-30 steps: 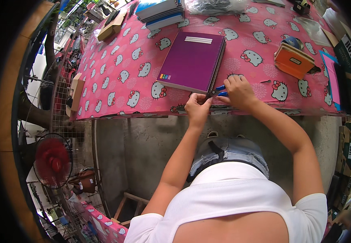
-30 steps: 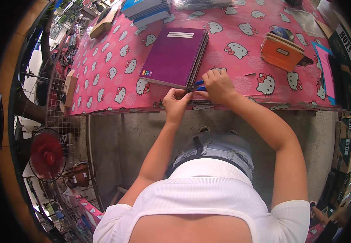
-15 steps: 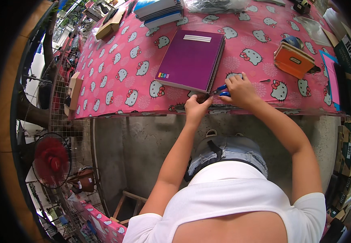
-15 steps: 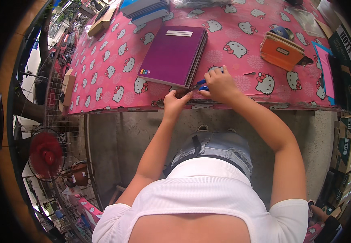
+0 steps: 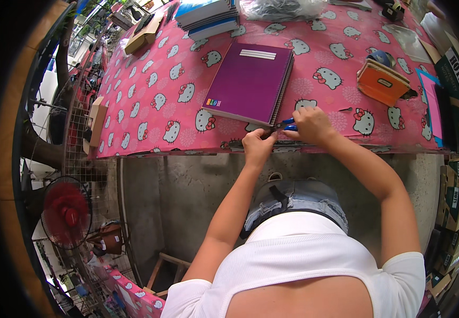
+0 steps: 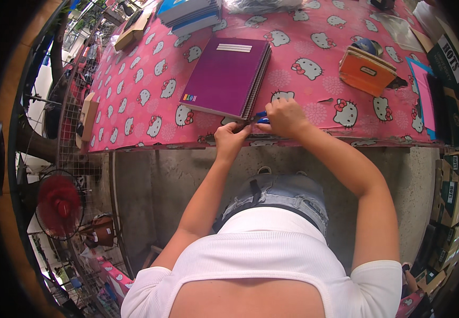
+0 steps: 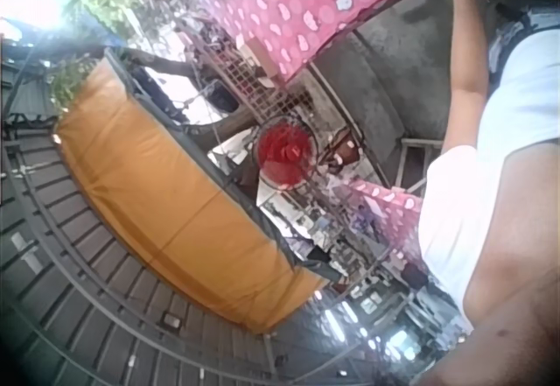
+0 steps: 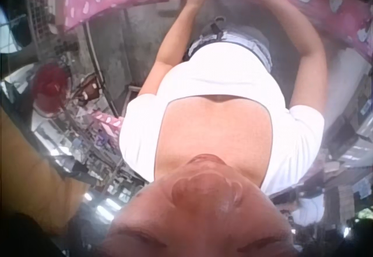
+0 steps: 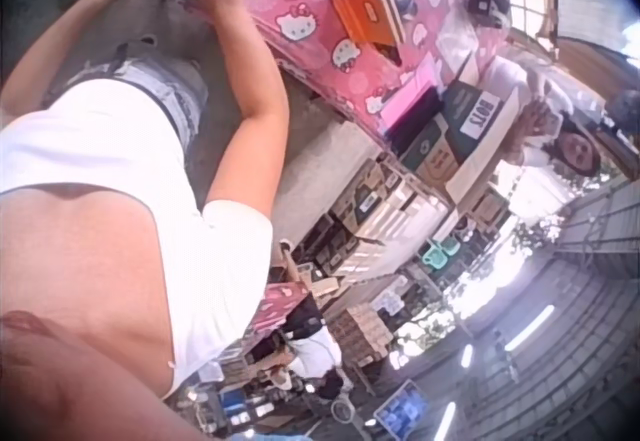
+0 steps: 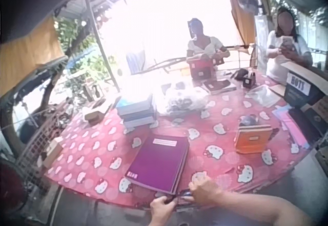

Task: The person trims the excess spiral binding from several notebooks using a pair of snips, placing each finished notebook into a stack.

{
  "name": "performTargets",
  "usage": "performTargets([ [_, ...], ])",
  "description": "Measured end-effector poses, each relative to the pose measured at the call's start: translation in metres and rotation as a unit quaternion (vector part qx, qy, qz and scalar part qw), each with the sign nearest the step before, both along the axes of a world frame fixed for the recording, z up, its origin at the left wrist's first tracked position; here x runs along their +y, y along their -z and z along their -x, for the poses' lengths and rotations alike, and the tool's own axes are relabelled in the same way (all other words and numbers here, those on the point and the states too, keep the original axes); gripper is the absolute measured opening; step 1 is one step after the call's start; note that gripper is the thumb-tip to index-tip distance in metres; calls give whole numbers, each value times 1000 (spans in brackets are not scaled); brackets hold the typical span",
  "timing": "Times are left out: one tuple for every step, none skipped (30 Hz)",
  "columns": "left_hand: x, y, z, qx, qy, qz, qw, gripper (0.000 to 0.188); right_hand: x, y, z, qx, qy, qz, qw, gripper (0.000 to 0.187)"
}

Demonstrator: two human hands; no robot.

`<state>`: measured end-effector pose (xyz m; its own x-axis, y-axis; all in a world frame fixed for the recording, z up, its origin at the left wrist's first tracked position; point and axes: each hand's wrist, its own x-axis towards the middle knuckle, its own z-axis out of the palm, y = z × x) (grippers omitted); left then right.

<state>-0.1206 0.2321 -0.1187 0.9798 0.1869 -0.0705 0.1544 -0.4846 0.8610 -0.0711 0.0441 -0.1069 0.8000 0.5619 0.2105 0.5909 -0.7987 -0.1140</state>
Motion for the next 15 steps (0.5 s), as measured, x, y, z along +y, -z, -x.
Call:
performTargets([
  [-1, 0, 0, -11, 0, 12, 1000, 27, 0, 0, 1, 55, 18, -10, 998, 50],
  [-1, -1, -1, -11, 3, 13, 1000, 27, -1, 0, 1, 55, 21, -9, 998, 50],
  [-2, -1, -1, 3, 2, 19, 1000, 26, -2, 0, 0, 74, 23, -8, 997, 50],
  [-1, -2, -1, 16, -2, 25, 1000, 25, -1, -1, 0, 92, 22, -7, 995, 50],
  [0, 2, -1, 17, -2, 25, 1000, 25, -2, -2, 1, 93, 22, -7, 995, 50],
  [3, 9, -1, -2, -18, 24, 1000, 25, -3, -3, 3, 115, 39, -3, 993, 50],
  [3, 11, -1, -20, -34, 23, 999, 24, -5, -4, 4, 138, 56, 1, 989, 49],
  [4, 13, -1, -19, -34, 23, 999, 24, -7, -2, 6, 139, 56, 2, 989, 49],
  [5, 15, -1, 16, -46, 74, 996, 25, -10, 1, 7, 52, 50, 11, 997, 49],
  [6, 17, -1, 51, -58, 124, 989, 25, -11, 0, 8, -34, 43, 20, 998, 50],
  [6, 18, -2, 51, -58, 124, 989, 25, -10, -1, 7, -34, 42, 20, 998, 50],
  [8, 19, -2, 48, -60, 132, 988, 25, -9, -2, 6, -17, 33, 26, 999, 51],
  [7, 19, -3, 46, -59, 140, 987, 25, -8, -4, 6, 0, 27, 32, 999, 53],
  [6, 19, -4, 46, -58, 140, 987, 25, -7, -2, 5, 0, 28, 32, 999, 53],
  [4, 19, -3, 32, -57, 118, 991, 27, -5, 2, 4, -24, 17, 26, 999, 51],
])
